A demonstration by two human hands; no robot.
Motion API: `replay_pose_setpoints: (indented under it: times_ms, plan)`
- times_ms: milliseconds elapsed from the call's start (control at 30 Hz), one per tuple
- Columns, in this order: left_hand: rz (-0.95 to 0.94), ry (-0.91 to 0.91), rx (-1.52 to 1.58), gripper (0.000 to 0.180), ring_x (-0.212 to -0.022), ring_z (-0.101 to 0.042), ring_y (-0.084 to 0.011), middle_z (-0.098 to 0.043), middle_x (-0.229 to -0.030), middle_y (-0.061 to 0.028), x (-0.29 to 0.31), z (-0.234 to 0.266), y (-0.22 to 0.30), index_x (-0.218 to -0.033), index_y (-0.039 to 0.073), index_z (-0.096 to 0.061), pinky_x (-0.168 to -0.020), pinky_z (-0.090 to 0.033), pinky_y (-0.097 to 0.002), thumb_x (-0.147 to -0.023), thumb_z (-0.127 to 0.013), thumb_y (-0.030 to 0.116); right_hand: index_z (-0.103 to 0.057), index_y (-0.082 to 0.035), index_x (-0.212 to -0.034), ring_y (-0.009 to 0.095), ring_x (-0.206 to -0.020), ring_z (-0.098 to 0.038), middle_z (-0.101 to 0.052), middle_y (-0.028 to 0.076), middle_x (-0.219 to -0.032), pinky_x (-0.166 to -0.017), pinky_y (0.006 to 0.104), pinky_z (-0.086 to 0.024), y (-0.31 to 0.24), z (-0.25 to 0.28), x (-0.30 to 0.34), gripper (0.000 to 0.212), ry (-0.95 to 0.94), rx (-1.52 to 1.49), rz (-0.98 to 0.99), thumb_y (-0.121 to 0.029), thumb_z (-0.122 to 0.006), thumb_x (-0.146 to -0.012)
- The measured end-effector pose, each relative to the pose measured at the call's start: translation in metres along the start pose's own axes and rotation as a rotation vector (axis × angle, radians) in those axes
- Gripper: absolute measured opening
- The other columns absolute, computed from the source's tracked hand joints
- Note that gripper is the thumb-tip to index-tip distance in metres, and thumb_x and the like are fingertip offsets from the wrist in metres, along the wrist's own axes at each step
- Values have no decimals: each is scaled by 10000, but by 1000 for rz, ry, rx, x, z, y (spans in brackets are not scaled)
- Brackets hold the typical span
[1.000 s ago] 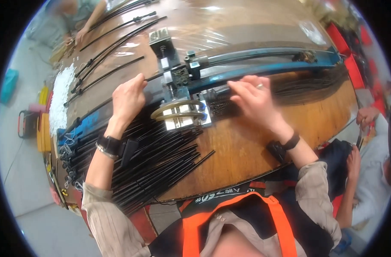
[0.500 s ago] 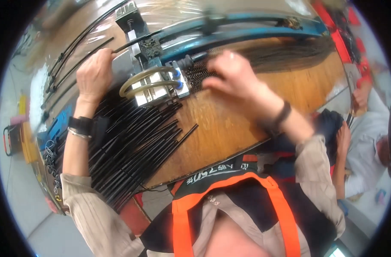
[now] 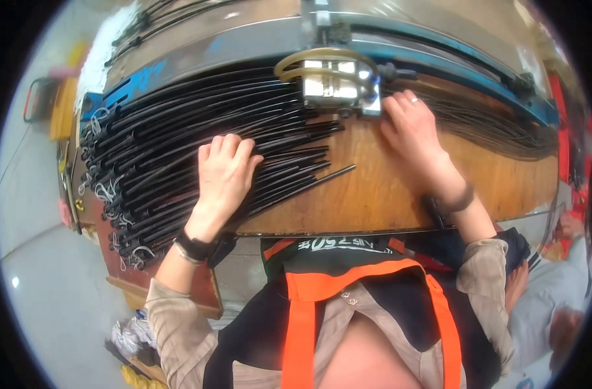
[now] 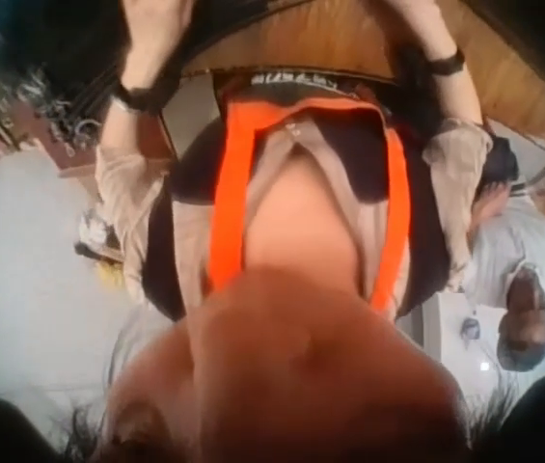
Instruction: The person inserts a spring into a tube, places the tube into a machine to be pressed, and then stacks the finished assembly onto a pile.
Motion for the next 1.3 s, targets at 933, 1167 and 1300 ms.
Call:
replay_pose_setpoints:
  times_ms: [933, 1167, 1300]
  plan:
    - [-204, -373, 425, 81, -589, -590, -342, -565, -652, -137, -78, 26, 84, -925, 49, -619, -535, -478, -413, -914, -592, 125, -639, -46, -1126, 196, -671, -553, -548, 13, -724, -562, 340, -486, -26, 33, 41, 387, 231, -250, 202, -100, -692, -746]
    - [464, -1239, 1007, 189, -642, -597, -406, -601, -705, -213, -103, -13, 81, -889, 14, -598, -597, -480, -435, -970, -493, 150, -549, -23, -1292, 191, -694, -576, -519, 34, -744, -509, 328, -508, -2, 55, 50, 518, 377, -646, 162, -91, -572, -779]
    - [-164, -707, 569, 137, -628, -581, -394, -571, -684, -184, -129, 4, 120, -941, 9, -592, -609, -485, -429, -947, -530, 132, -527, -28, -1337, 215, -713, -614, -592, 53, -838, -539, 332, -538, -5, 61, 52, 519, 14, -13, 155, -95, -589, -826]
Point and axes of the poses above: each hand's wrist, its own x-axis away from the middle knuckle, its own z-axis out of the back of the hand, y = z × x, the point moved 6 cm from there along -x, towards the middle knuckle
